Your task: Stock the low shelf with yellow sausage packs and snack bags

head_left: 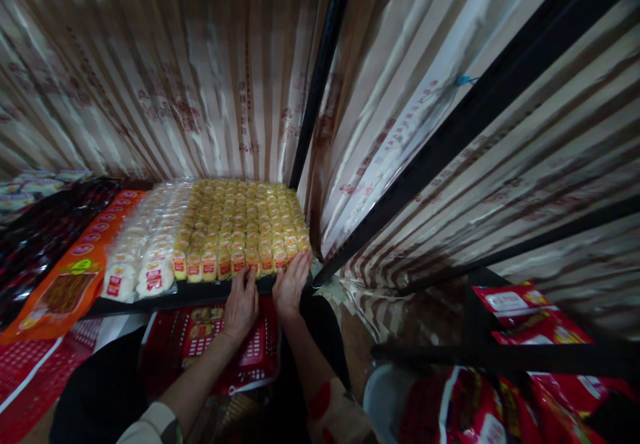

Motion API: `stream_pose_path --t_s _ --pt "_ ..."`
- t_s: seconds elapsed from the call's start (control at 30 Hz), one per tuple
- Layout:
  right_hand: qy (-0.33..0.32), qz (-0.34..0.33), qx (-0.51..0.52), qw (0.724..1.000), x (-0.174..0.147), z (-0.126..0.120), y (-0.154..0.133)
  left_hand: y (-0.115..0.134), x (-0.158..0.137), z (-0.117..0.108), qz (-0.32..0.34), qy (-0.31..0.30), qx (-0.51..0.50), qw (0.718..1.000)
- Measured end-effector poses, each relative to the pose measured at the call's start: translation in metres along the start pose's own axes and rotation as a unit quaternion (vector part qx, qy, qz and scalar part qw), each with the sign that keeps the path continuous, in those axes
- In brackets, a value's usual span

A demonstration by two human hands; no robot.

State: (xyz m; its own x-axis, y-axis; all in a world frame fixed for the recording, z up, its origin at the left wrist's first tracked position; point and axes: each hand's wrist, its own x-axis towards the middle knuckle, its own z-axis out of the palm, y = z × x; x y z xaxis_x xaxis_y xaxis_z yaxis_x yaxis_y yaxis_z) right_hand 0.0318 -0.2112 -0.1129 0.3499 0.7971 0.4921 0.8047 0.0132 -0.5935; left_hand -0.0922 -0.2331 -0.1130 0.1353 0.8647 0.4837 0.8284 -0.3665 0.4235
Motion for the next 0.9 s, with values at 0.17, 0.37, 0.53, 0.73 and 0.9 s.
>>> stream_pose_path --t_s 0.17,0.37,0.53,0.73,0.9 --pt "-0.013 -0.021 -0.021 0.999 0.002 -0.006 0.0 -0.001 0.0 -0.002 0.009 -0.009 -0.001 1.0" --pt "-0.018 -0.03 -0.016 0.999 0.001 -0.008 0.004 -0.002 -0.002 0.0 0.025 0.013 0.011 1.0" --pt "-0.02 -0.028 -0.01 0.999 0.002 -0.01 0.005 -0.003 -0.004 0.001 0.041 0.018 0.016 0.999" --pt "-0.011 -0.026 -0.016 0.999 0.003 -0.009 0.001 -0.003 -0.004 0.003 0.044 0.021 0.023 0.999" --pt "-0.012 -0.039 -0.041 0.998 0.002 -0.012 0.005 -0.004 -0.005 0.003 0.05 0.024 0.024 0.998"
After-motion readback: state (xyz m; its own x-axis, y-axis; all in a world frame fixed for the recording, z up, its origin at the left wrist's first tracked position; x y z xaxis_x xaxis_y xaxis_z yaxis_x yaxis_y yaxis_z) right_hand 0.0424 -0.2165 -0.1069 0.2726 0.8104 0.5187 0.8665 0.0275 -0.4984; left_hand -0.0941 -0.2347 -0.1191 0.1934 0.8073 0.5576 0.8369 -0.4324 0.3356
